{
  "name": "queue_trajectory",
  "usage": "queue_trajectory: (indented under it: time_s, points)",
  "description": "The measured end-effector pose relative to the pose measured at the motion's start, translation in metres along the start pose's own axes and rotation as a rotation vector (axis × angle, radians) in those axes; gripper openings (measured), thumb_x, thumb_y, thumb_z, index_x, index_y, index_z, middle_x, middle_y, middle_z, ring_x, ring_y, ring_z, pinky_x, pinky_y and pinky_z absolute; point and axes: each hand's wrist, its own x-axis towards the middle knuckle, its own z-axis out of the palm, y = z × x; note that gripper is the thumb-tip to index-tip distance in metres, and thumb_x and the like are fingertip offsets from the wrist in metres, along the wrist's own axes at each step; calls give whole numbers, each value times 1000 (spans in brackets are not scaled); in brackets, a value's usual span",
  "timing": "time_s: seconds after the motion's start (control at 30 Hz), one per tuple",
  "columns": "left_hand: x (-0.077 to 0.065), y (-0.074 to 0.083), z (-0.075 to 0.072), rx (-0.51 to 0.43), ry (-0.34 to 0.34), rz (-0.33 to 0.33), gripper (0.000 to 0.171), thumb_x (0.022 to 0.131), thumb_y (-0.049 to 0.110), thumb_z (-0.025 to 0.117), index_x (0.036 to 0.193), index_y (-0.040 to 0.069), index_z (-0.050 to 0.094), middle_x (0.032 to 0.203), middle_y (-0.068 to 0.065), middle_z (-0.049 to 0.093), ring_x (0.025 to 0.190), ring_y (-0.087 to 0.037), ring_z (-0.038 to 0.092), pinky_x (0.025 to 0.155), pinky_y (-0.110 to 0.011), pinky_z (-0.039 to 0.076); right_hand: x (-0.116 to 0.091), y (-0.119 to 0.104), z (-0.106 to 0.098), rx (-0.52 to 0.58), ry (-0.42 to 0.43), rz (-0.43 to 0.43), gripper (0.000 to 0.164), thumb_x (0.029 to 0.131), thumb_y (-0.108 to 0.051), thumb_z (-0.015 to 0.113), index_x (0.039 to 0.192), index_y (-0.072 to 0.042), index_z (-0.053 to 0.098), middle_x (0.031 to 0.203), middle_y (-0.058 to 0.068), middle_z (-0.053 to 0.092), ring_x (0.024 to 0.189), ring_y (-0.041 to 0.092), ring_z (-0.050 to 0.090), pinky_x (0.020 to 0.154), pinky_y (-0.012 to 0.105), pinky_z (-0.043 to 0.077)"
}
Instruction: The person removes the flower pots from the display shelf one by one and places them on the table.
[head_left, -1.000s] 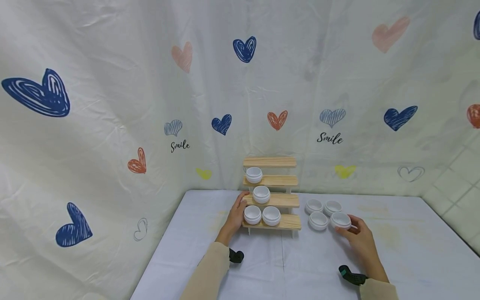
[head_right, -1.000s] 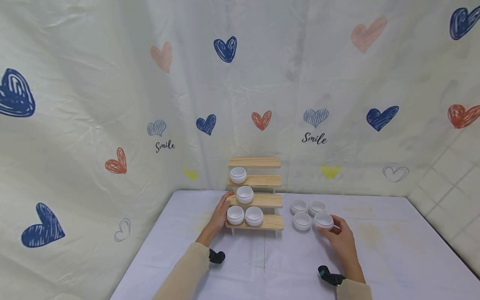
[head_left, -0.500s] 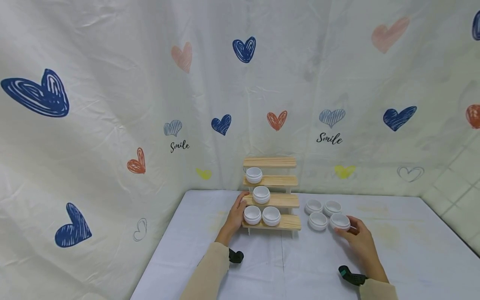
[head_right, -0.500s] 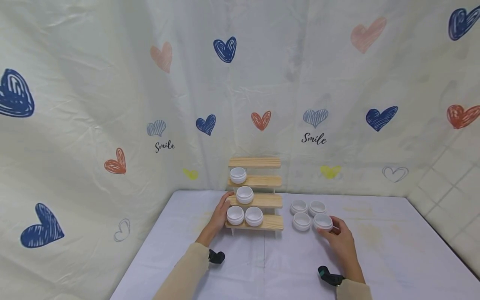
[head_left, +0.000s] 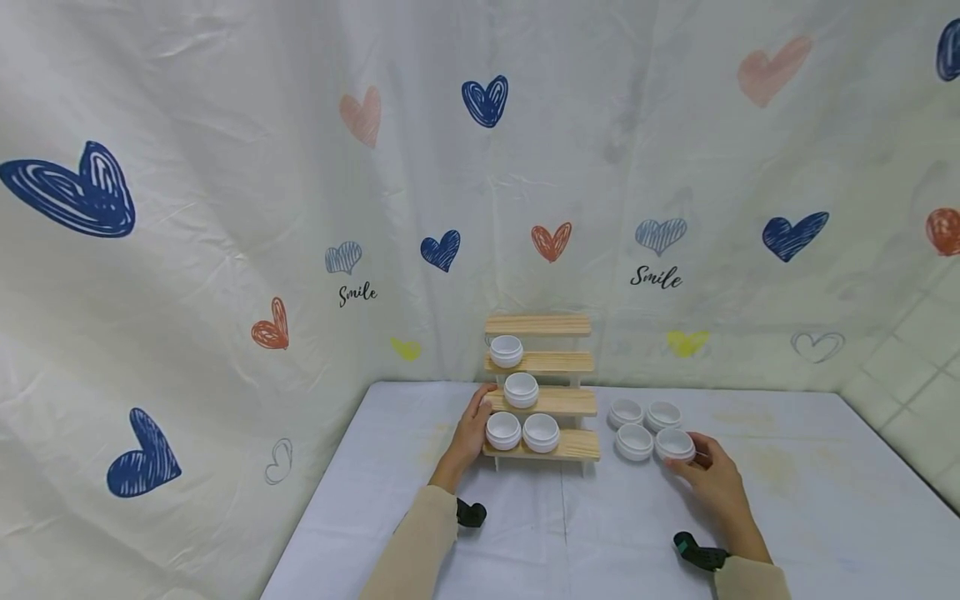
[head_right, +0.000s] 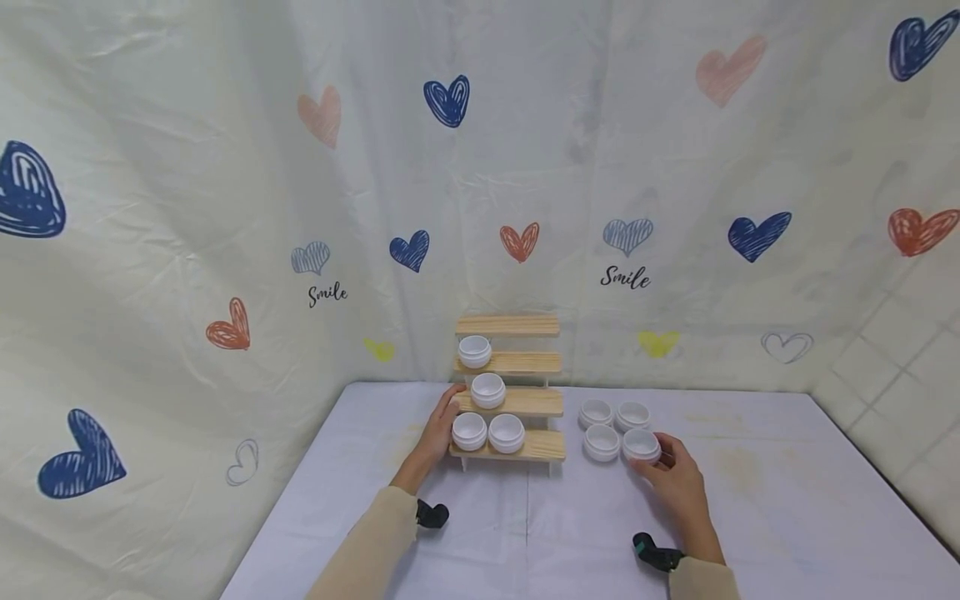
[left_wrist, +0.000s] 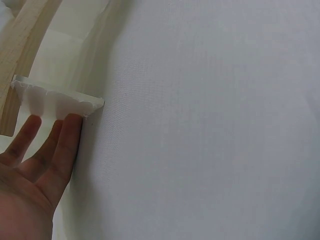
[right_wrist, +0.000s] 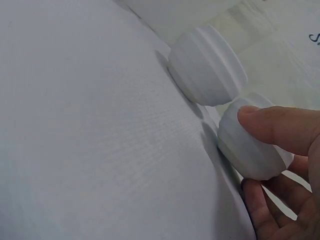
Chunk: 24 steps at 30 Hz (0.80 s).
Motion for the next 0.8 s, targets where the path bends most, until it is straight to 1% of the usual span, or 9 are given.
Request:
queue_trajectory:
  time_s: [0.03,0.1,0.17,0.23,0.37,0.47,0.57,0.7,0.8]
  points:
    - [0,0,0,-3,2,4,41,111,33,37,150,27,47,162,-7,42,153,-33,32,124,-60,21,0,0,0,-3,-2,-6,88,91,-37,78,156,0,32,155,29,41,139,45,46,102,29,49]
    - [0,0,0,-6,6,4,41,111,33,38,150,27,47,162,-7,42,153,-33,32,124,-60,21,-1,-1,0,-13,-5,-11,87,91,-36,79,155,0,32,154,29,42,139,44,47,94,20,49]
    - [1,0,0,-10,3,-4,41,111,32,38,151,26,47,162,-7,41,153,-33,31,124,-60,20,-1,-1,0,-18,-8,-14,86,91,-34,79,155,0,33,153,29,42,138,43,48,82,10,44]
    - [3,-6,2,-9,12,1,42,111,34,37,151,27,47,162,-7,41,153,-32,31,125,-60,20,-1,-1,-1,-23,-12,-15,86,91,-34,78,155,1,32,153,30,43,137,43,48,82,10,44]
    - [-3,9,-2,-35,-23,-7,43,111,27,37,153,19,45,163,-13,39,153,-36,30,124,-61,19,0,-2,-2,-44,-21,-26,86,92,-34,78,155,3,31,151,32,43,135,43,49,79,8,42]
    - [-9,21,-6,-30,-45,-11,43,111,24,38,153,16,45,163,-14,39,153,-37,30,124,-61,21,1,-3,-3,-75,-24,-38,86,93,-35,77,154,4,32,149,32,44,132,43,50,84,15,46]
    - [-13,27,-8,-15,-53,0,44,111,24,38,153,14,44,162,-15,40,150,-37,34,123,-60,24,0,-4,-3,-100,-27,-47,85,94,-35,76,154,5,31,149,33,44,131,43,50,95,30,49]
    - [-14,28,-7,-15,-47,14,44,111,23,39,153,13,44,160,-15,42,146,-36,39,122,-59,26,-1,-4,-3,-112,-35,-56,86,95,-36,73,155,6,29,150,35,41,133,45,47,106,52,45]
    - [-13,27,-7,-16,-43,17,44,111,23,39,153,13,44,159,-15,43,143,-34,41,121,-59,27,0,-4,-4,-129,-34,-58,85,95,-36,73,155,5,29,150,34,41,133,45,48,104,47,47]
